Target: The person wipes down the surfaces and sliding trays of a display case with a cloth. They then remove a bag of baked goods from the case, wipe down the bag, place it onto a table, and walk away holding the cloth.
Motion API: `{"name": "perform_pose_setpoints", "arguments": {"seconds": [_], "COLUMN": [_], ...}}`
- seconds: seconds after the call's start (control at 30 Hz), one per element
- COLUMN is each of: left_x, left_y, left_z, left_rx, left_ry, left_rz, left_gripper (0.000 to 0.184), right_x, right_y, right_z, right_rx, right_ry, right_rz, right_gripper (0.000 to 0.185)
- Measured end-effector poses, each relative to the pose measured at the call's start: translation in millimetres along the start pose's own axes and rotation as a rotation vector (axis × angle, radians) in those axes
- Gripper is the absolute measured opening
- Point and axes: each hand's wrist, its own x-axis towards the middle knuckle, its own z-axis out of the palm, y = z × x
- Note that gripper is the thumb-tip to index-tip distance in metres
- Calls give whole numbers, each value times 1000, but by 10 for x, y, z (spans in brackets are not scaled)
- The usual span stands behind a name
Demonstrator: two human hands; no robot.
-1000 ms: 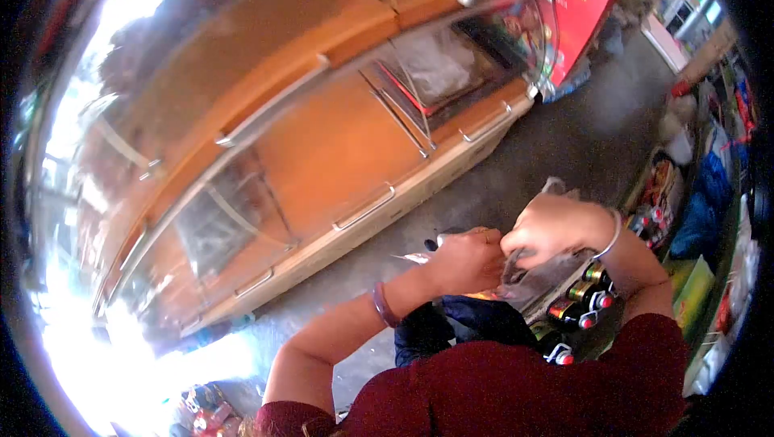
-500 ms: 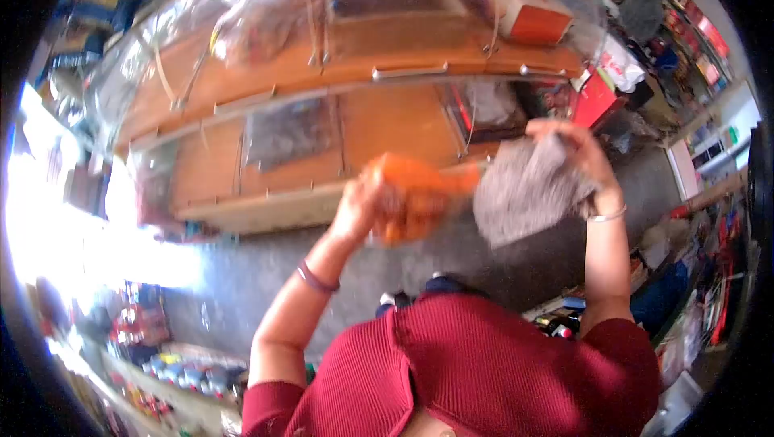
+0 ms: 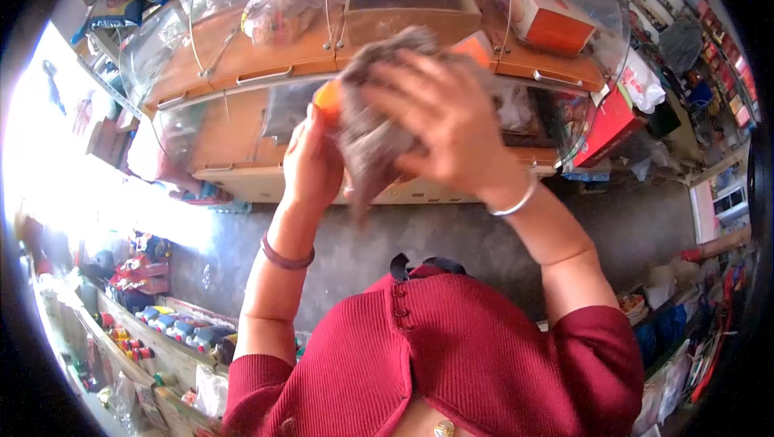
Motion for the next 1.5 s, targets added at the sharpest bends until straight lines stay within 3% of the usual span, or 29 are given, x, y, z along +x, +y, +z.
{"name": "perform_pose_setpoints", "arguments": {"seconds": [0.1, 0.13, 0.2, 0.23, 0.27, 0.37, 0.43, 0.47, 0.5, 0.53, 0.6, 0.7, 0.77, 0.83, 0.87, 0.9, 0.93, 1.0, 1.07, 1.1, 1.13, 1.2, 1.33, 1.4, 1.5], "left_x": [19, 30, -8, -18, 7, 21, 55, 49, 19, -18, -36, -134, -120, -125, -142, -76, -92, -90, -80, -61, -43, -5, 62, 67, 76], "left_y": [-24, -62, -123, -116, -93, -204, -327, -387, -580, -683, -687, -587, -528, -420, -345, -241, -191, -134, -177, -205, -224, -272, -231, -179, -119], "left_z": [-37, -15, 29, 55, 96, 270, 481, 510, 384, 358, 393, 520, 410, 401, 480, 650, 725, 720, 629, 607, 628, 667, 616, 569, 477], "left_rx": [95, 207, 320, 217, 115, 262, 453, 567, 952, 1081, 1027, 513, 321, 235, 242, -89, 89, 9, 38, 55, 56, 20, 20, 70, 80], "left_ry": [10, 131, 270, 173, 69, 177, 188, 98, -8, -47, -72, -1, -60, 14, 118, -185, 52, -53, 9, 58, 51, -28, -23, 8, -37], "left_rz": [73, 42, 12, 36, 67, 63, 31, -37, 307, 376, 248, 97, 50, 46, 69, 31, 85, 90, 92, 84, 80, 35, 85, 126, 77], "left_gripper": [41, 41, 42, 40, 38, 39, 40, 41, 44, 43, 43, 37, 35, 39, 43, 52, 56, 56, 55, 55, 55, 54, 52, 48, 44], "right_x": [-243, -381, -652, -823, -1045, -972, -815, -669, -522, -468, -372, -542, -798, -1178, -1446, -1650, -1826, -1957, -2126, -1967, -1965, -1777, -1582, -1532, -1172], "right_y": [514, 702, 1114, 1297, 1472, 1213, 723, 613, 504, 293, 274, 510, 775, 1118, 1249, 1353, 1338, 1357, 1497, 1409, 1448, 1317, 1282, 1426, 1242], "right_z": [-152, -111, -120, -133, -197, -610, -684, -613, -541, -275, -213, -219, -160, 32, 175, 314, 364, 339, 400, 109, 90, -204, -353, -363, -551], "right_rx": [7, -20, -109, -78, -22, 301, 590, 345, 128, 123, 181, 288, 247, 134, 199, 91, 133, 302, 980, 1149, 1083, 1314, 1250, 1188, 1191], "right_ry": [-32, -57, -383, -411, -207, 316, 465, 302, 202, 64, 98, 129, 132, 20, -257, -319, -217, -105, 99, 1, -1, 60, 60, 20, 23], "right_rz": [59, 133, 390, 604, 523, 609, 476, 228, -44, -77, -76, -49, 84, 303, 551, 510, 499, 635, 801, 823, 858, 690, 658, 478, 457], "right_gripper": [50, 46, 41, 41, 37, 40, 36, 41, 45, 57, 56, 53, 57, 45, 29, 22, 25, 36, 47, 52, 53, 55, 61, 70, 57]}}
